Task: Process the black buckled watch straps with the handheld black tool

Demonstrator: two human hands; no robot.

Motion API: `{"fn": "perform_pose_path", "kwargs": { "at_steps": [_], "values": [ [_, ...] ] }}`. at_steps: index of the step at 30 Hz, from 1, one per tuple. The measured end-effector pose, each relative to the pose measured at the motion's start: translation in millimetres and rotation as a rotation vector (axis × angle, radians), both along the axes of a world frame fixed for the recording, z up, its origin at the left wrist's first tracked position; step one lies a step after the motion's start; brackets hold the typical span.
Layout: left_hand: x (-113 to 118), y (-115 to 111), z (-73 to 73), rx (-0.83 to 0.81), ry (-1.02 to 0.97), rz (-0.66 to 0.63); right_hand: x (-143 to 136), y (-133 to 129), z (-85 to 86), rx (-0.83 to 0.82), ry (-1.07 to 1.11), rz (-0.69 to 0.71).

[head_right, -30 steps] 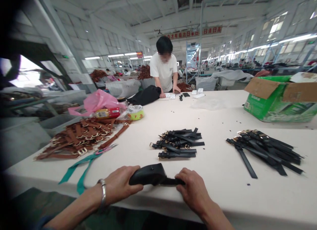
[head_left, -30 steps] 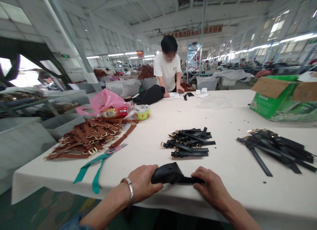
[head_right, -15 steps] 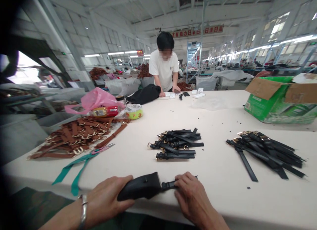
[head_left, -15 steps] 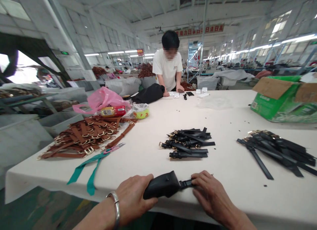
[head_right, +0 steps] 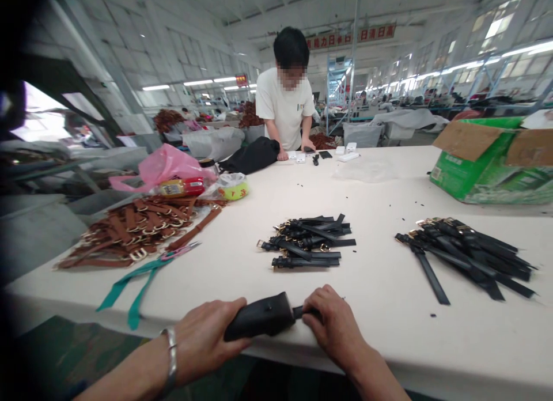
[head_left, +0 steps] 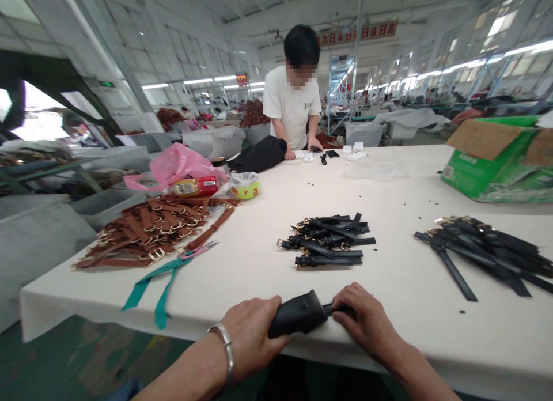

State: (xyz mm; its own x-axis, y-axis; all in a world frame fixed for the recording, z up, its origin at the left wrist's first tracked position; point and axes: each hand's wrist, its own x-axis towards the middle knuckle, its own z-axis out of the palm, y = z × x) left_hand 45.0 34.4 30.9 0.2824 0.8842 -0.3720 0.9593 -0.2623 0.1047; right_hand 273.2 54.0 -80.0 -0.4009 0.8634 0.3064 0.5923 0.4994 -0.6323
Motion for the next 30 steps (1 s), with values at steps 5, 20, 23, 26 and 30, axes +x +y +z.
{"fn": "perform_pose_path", "kwargs": {
  "at_steps": [5, 20, 23, 26, 30],
  "values": [
    [-9, -4, 6.0, -0.013, 0.095, -0.007, 0, 4, -1.2, -0.035, 0.020, -0.001],
    [-15, -3, 8.6, -0.038, 0.085, 0.018, 2, 4, -5.5, -0.083, 0.042, -0.021],
    [-6, -4, 4.4, -0.026, 0.058, 0.007, 3, 5, -5.9, -0.081, 0.033, -0.018],
    [7, 1, -5.8, 0.021, -0.006, 0.001, 3, 5, -5.4, -0.065, 0.037, -0.007],
    [4, 9, -20.2, 0.082, -0.069, 0.021, 3, 4, -3.6, -0.068, 0.034, -0.022]
  ]
}}
